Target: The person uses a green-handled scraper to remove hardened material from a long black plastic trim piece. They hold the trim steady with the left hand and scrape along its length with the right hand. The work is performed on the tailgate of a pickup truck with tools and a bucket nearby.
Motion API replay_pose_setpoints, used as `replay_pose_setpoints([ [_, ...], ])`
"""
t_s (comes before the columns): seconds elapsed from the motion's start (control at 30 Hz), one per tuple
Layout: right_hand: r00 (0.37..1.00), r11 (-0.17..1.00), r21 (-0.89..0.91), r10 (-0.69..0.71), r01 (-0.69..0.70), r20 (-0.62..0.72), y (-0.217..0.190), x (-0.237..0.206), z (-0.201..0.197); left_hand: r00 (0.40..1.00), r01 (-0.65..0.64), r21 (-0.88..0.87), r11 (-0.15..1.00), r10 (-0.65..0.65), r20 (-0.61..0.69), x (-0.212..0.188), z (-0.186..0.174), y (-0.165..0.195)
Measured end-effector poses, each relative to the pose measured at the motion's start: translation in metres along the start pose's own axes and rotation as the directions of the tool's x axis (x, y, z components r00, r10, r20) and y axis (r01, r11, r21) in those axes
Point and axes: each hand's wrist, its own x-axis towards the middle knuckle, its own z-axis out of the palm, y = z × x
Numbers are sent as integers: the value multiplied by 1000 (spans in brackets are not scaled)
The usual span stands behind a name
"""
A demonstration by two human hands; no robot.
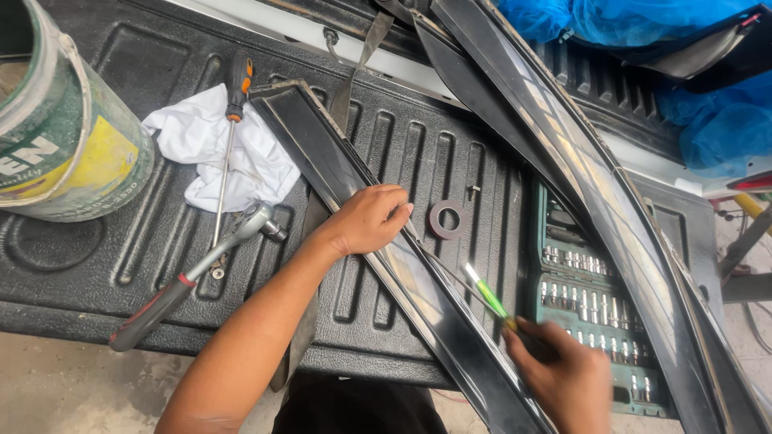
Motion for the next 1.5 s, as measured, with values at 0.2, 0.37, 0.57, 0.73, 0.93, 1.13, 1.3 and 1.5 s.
replay_pose_setpoints([
  [0.2,998,997,32,-62,63,-27,6,2,2,1000,-4,7,1000,3,16,0,4,-8],
  [0.37,997,998,13,-63,63,-49,4,6,10,999,-47,4,999,47,-22,-1,2,-15],
  [0.57,999,999,-23,-27,26,-31,-2,5,10,1000,-28,-9,1000,28,-7,-4,-1,-18],
  [0.73,991,988,78,-129,130,-20,-6,5,11,1000,-15,-2,1000,15,2,-6,2,-22],
  [0.93,1000,999,-36,-11,12,19,-12,6,15,997,62,-4,998,-62,40,-5,1,-19],
  [1.13,998,999,-19,46,-45,30,-2,13,12,1000,-2,-6,1000,2,15,-1,-1,-22],
  [1.3,999,990,139,25,-32,47,2,16,24,1000,-18,-17,1000,19,7,0,0,-27],
  [1.5,1000,997,80,-18,17,15,6,16,29,1000,-20,-22,1000,20,-10,-2,-4,-29],
])
